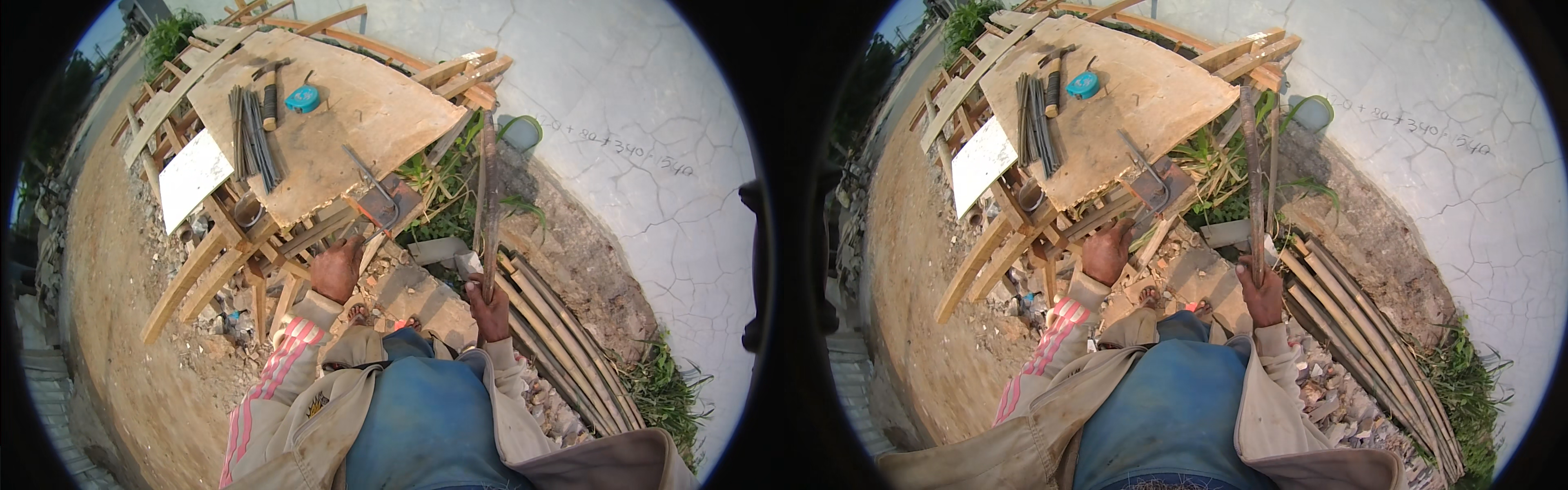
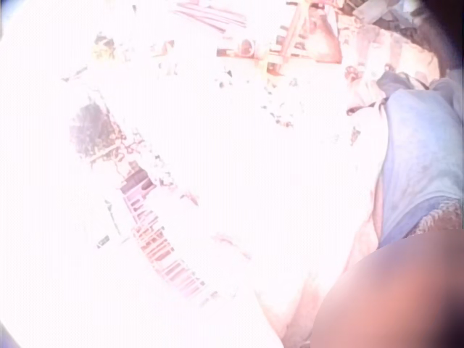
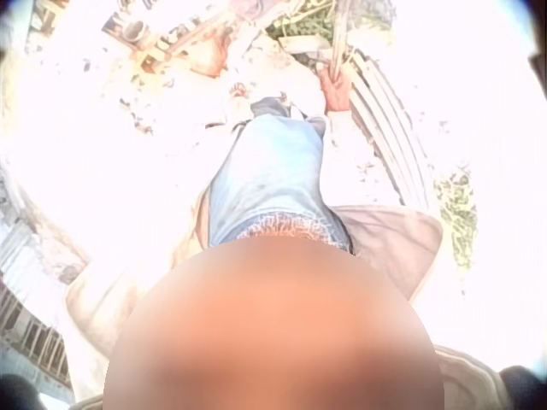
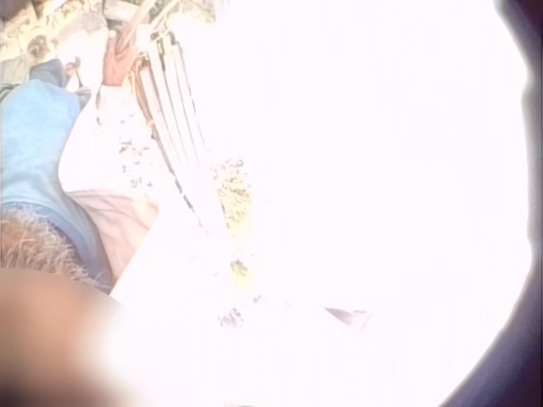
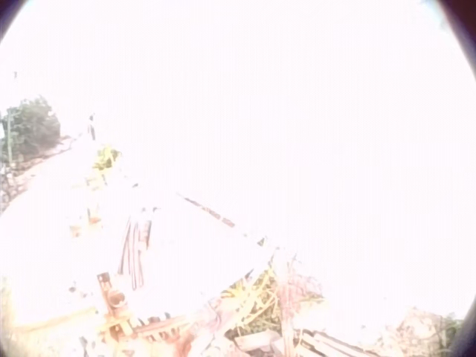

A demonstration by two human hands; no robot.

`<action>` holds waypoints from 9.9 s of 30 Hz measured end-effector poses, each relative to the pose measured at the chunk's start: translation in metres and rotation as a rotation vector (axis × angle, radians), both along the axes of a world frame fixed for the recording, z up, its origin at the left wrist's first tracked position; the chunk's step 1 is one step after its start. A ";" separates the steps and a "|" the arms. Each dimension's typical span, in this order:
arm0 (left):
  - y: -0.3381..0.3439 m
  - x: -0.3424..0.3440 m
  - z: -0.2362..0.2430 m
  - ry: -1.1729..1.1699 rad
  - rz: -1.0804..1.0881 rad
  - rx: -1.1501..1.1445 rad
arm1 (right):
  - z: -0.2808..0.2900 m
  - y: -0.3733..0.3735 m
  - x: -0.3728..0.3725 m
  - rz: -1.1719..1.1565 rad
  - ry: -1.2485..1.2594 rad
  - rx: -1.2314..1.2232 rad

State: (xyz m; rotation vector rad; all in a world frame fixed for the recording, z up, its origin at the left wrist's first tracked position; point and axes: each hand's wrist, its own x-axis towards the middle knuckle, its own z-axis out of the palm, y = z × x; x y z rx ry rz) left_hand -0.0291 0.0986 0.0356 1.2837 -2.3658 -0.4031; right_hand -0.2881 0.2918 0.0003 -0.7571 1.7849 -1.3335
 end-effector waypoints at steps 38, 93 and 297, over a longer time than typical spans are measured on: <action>-0.093 0.026 -0.014 0.471 -0.378 1.690 | 0.095 0.051 0.218 -0.094 0.246 0.395; -0.007 0.012 0.079 0.295 -0.237 0.250 | 0.103 -0.118 -0.006 0.084 0.455 -0.367; -0.066 0.025 0.014 -0.455 -0.211 0.071 | 0.043 0.077 0.156 -0.089 0.963 0.373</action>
